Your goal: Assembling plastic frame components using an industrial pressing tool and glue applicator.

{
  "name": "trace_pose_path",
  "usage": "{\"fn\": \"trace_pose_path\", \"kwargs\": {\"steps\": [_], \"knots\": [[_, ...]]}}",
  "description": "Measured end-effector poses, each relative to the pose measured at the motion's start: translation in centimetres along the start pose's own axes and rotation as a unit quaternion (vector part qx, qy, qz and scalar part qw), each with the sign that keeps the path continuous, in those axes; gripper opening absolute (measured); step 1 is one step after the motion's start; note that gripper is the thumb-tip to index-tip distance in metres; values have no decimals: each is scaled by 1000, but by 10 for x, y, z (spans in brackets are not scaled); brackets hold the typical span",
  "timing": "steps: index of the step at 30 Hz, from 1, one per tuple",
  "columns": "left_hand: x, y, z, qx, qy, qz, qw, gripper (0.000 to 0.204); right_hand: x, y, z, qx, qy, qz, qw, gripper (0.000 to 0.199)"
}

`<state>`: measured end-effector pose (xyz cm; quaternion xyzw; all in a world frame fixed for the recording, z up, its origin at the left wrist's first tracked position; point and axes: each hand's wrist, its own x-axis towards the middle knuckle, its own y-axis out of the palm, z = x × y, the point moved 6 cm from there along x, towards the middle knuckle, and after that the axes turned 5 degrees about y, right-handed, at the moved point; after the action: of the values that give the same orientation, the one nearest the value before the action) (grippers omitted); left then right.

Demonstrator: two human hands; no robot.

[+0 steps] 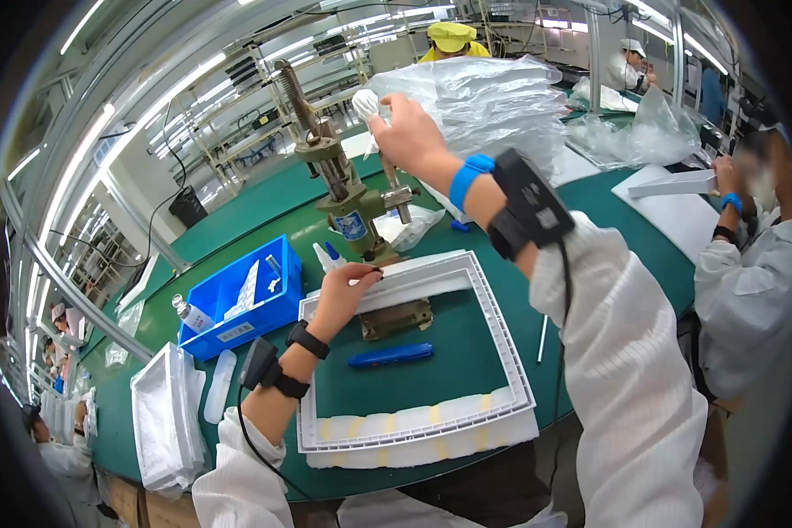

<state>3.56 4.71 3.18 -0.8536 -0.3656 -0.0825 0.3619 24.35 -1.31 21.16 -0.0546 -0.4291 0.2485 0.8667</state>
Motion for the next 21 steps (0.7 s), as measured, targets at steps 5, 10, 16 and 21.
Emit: {"fn": "trace_pose_path", "kwargs": {"steps": [5, 10, 16, 21], "knots": [[-5, 2, -5, 24, 46, -25, 998, 22, 33, 34, -8, -29, 47, -7, 998, 55], [-6, 9, -14, 42, 59, -18, 997, 20, 56, 59, -19, 134, 138, 73, 979, 50], [-9, 6, -2, 118, 74, -29, 990, 16, 61, 50, 1, 120, 145, 104, 977, 42], [-7, -2, 8, 93, 73, -55, 991, 17, 51, 26, 31, 62, 43, 32, 997, 33]]}}
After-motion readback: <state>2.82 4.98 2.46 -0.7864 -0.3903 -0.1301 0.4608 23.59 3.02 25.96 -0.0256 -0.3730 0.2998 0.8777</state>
